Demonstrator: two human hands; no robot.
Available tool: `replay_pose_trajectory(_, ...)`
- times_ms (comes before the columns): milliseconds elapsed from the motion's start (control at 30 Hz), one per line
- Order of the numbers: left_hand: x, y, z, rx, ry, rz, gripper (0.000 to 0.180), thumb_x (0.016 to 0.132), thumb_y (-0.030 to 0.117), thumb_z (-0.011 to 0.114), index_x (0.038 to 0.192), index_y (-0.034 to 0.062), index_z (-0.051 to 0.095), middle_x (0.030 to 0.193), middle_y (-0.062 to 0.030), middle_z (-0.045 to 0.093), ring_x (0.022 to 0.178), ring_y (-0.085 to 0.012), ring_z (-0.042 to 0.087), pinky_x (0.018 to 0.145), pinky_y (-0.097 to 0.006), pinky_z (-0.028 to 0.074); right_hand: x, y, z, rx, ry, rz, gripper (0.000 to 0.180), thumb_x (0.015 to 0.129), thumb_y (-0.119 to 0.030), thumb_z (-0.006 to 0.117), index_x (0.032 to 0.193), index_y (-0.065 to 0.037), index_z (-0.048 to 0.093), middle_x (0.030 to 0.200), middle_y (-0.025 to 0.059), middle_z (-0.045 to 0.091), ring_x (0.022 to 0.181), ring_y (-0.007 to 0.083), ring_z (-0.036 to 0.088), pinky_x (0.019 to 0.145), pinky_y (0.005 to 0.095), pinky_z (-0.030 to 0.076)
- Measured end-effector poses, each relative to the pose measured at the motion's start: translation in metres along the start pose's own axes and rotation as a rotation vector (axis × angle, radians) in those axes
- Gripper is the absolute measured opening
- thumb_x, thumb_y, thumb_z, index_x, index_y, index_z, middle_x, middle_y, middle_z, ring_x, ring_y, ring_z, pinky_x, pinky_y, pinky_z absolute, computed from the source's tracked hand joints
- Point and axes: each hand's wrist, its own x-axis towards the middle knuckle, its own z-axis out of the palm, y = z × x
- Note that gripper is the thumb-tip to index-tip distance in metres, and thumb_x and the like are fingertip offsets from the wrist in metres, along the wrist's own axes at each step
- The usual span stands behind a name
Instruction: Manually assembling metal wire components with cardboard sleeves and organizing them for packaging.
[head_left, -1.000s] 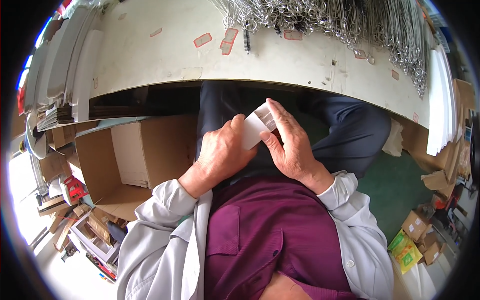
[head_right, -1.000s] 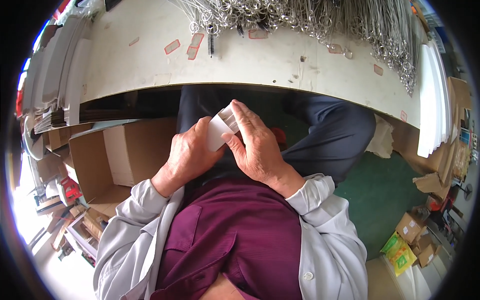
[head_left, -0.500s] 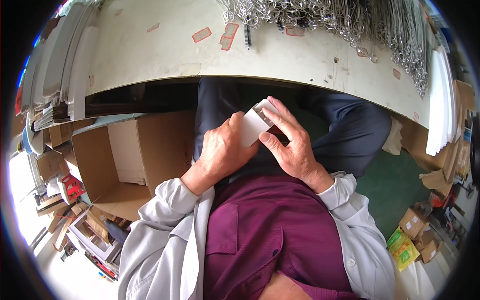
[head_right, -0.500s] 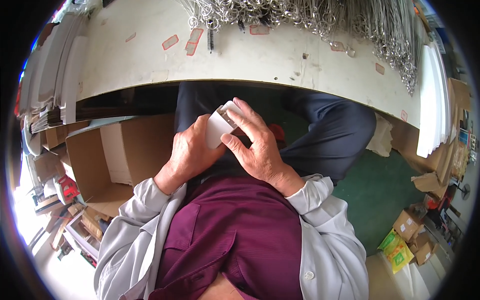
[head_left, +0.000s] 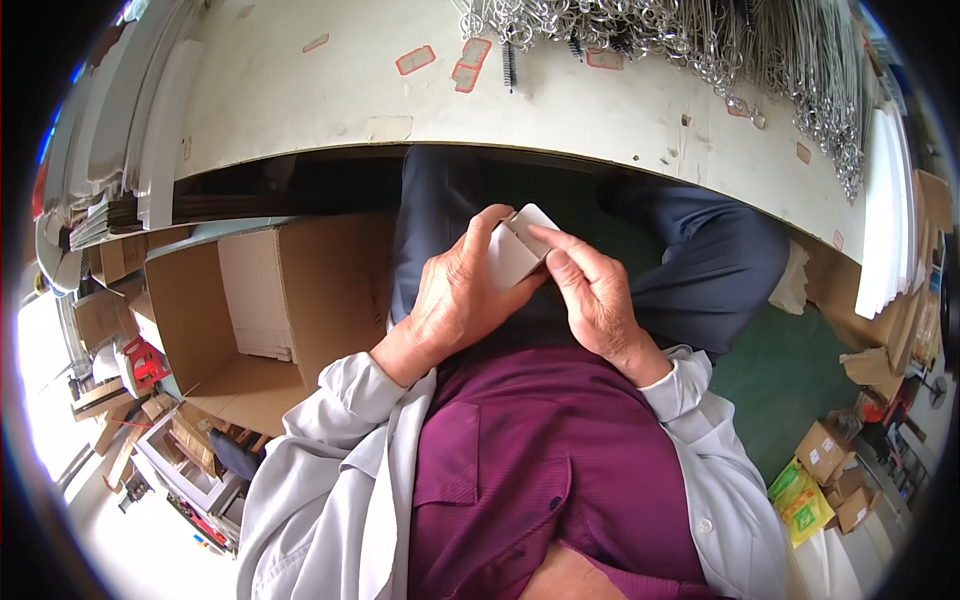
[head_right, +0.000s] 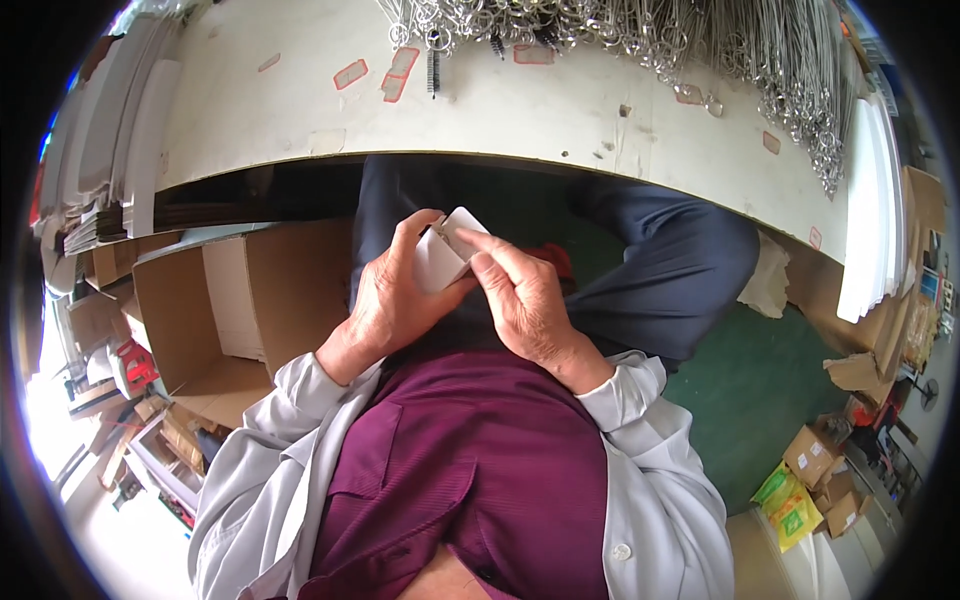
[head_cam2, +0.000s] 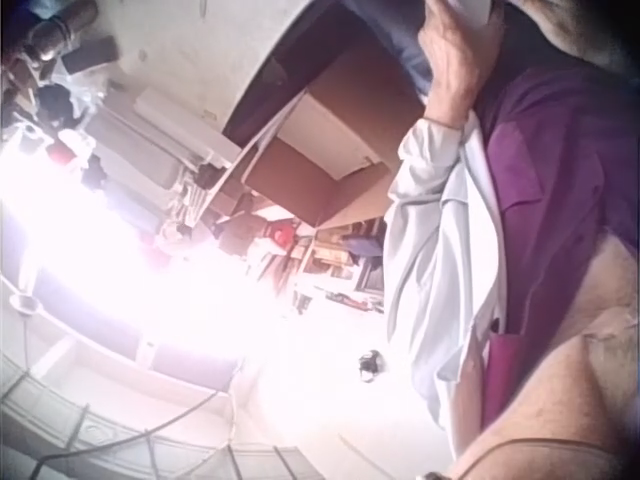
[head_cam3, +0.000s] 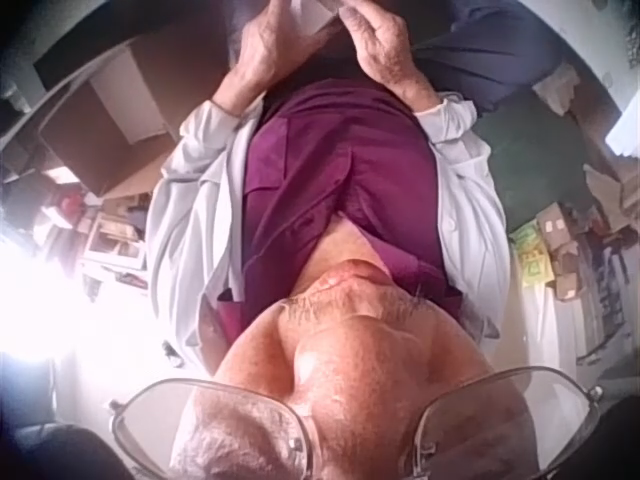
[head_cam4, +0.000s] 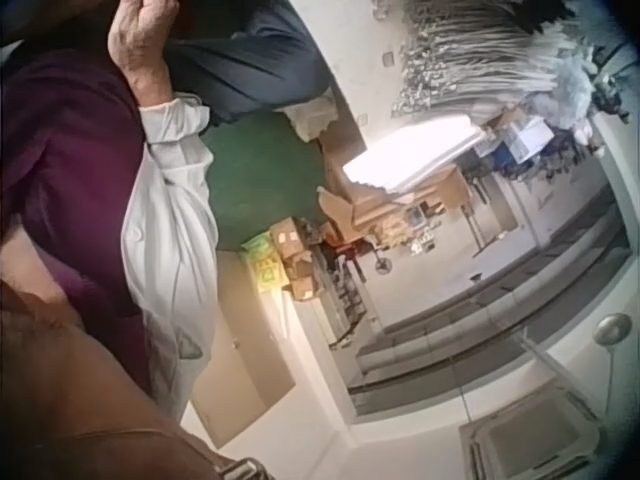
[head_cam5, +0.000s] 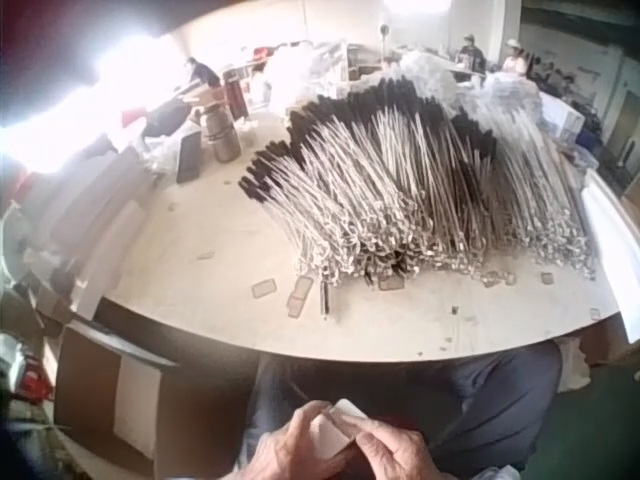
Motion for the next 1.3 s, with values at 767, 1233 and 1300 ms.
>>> replay_pose_trajectory(767, -0.003, 0.0, 0.02, -0.02, 0.053, 0.043, 0.059, 0.082, 0.019, 0.082, 0.129, 0.0041, 0.048, 0.1, -0.0208, 0.072, 0.084, -0.0398, 0.074, 0.069, -0.048, 0.06, 0.0, 0.004, 0.007, -0.05, 0.157, 0.069, 0.02, 0.098, -0.013, 0.071, 0.107, 0.004, 0.075, 0.092, 0.017, 0.077, 0.081, 0.0215, 0.075, 0.071, 0.0322, 0.058)
replay_pose_trajectory(1233, -0.01, -0.007, 0.035, 0.059, 0.15, 0.141, 0.056, 0.076, 0.019, 0.084, 0.12, 0.0006, 0.056, 0.1, -0.0187, 0.072, 0.084, -0.038, 0.073, 0.066, -0.046, 0.06, 0.005, 0.017, 0.003, 0.188, 0.193, 0.287, 0.014, 0.096, -0.011, 0.074, 0.092, 0.001, 0.071, 0.075, 0.0037, 0.073, 0.067, 0.0032, 0.063, 0.06, 0.0214, 0.051)
replay_pose_trajectory(1300, -0.01, -0.008, 0.036, 0.04, 0.163, 0.146, 0.055, 0.075, 0.019, 0.085, 0.119, 0.0006, 0.057, 0.1, -0.0186, 0.071, 0.084, -0.0381, 0.073, 0.067, -0.047, 0.06, 0.005, 0.014, 0.0, 0.205, 0.184, 0.317, 0.014, 0.096, -0.012, 0.074, 0.092, 0.001, 0.071, 0.074, 0.0033, 0.072, 0.064, 0.0029, 0.061, 0.057, 0.0212, 0.049)
